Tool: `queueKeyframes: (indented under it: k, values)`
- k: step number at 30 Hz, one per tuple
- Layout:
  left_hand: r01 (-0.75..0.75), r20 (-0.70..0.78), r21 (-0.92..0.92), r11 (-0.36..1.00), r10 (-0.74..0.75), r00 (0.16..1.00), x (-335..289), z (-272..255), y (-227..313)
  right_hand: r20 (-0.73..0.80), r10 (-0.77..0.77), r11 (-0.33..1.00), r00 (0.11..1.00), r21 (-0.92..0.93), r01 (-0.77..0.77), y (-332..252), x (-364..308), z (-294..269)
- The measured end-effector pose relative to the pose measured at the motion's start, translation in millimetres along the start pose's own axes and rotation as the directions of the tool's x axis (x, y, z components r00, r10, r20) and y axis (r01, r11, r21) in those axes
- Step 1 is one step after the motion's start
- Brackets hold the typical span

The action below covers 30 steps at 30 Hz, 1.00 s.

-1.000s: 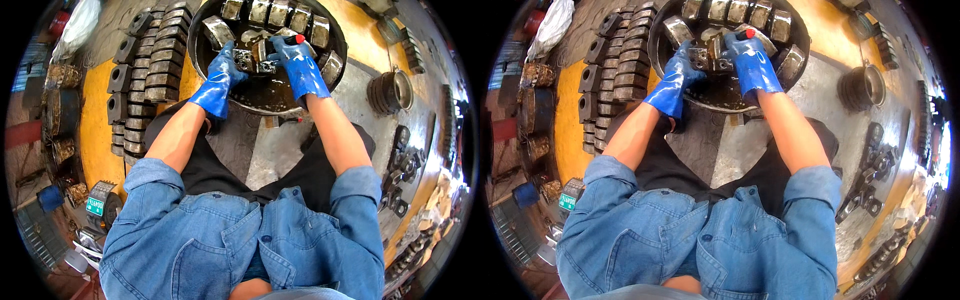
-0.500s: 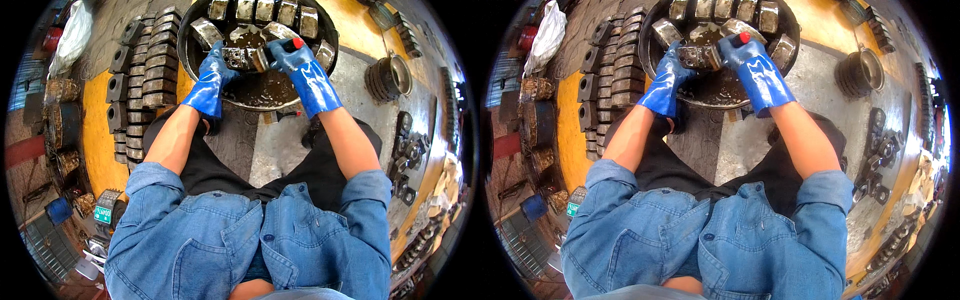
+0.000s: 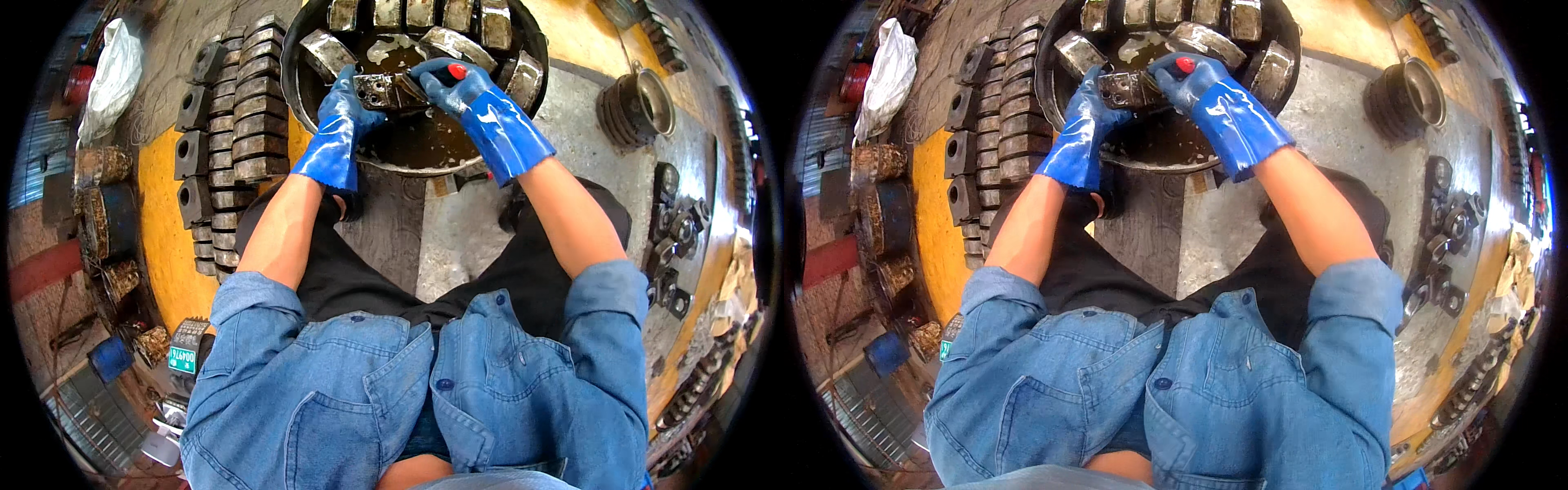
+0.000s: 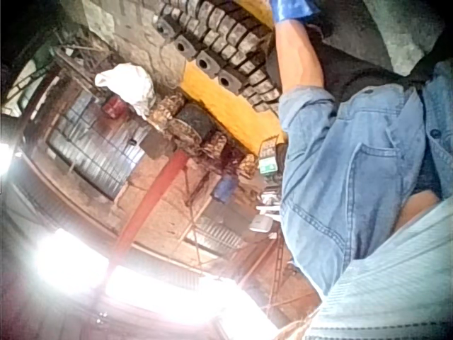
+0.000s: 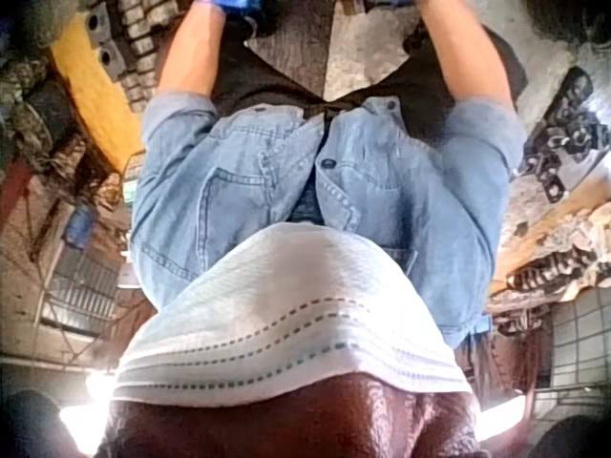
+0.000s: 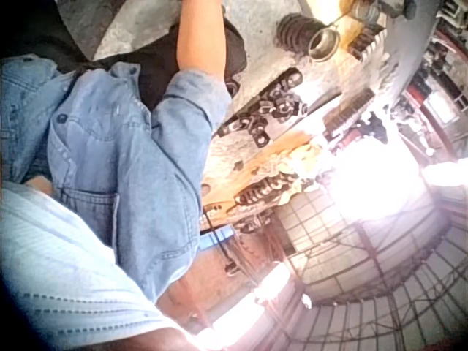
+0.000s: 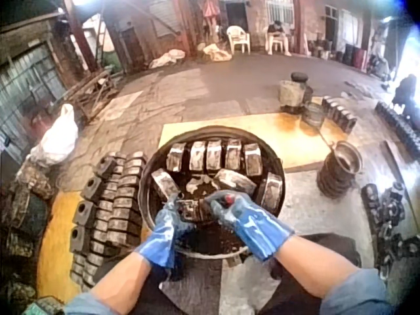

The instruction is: The person cleans greasy metal blocks in a bucket of liquid using a brush, lifting and scrubbing each one before placing it back.

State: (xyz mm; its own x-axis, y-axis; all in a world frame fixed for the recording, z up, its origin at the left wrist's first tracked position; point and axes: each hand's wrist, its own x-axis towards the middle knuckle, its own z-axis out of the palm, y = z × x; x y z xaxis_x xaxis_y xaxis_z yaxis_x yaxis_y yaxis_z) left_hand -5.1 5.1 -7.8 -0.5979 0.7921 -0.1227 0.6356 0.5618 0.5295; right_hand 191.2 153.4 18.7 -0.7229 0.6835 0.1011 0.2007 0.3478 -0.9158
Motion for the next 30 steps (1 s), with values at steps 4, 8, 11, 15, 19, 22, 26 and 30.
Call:
queueKeyframes:
  k: [4, 8, 11, 15, 19, 22, 26, 30]
  values:
    - [0.033, -0.007, 0.021, 0.999, -0.033, 0.999, 3, 0, -2, -0.011, 0.106, 0.927, 0.994, -0.361, -0.103, 11, 13, -15]
    - [0.043, -0.033, 0.04, 0.998, -0.042, 0.999, 6, 2, -4, 0.016, -0.043, 0.993, 0.999, 0.112, 0.041, 13, -2, -2]
    - [0.058, 0.045, 0.021, 0.998, -0.059, 0.997, 11, -2, 10, 0.004, 0.065, 0.997, 0.998, -0.039, -0.065, 29, -4, -9]
    - [0.078, 0.02, -0.2, 0.977, -0.076, 0.997, 35, 16, -30, -0.053, -0.01, 0.995, 0.999, -0.104, 0.005, 38, 15, -10]
    - [0.108, -0.022, -0.038, 0.993, -0.109, 0.994, 31, 9, -14, -0.007, -0.011, 0.995, 1.0, -0.103, 0.011, 36, 9, -10]
    - [0.121, -0.046, -0.011, 0.993, -0.121, 0.992, 39, 12, -27, -0.016, 0.028, 0.974, 0.999, -0.225, -0.031, 17, 6, -19]
    - [0.093, -0.029, -0.003, 0.996, -0.093, 0.995, 42, 14, -25, 0.068, -0.166, 0.945, 0.984, -0.275, 0.178, 11, -5, -12]
    - [0.081, 0.017, -0.034, 0.996, -0.081, 0.997, 41, 9, -22, 0.123, -0.257, 0.848, 0.959, -0.447, 0.285, 7, -9, -17]
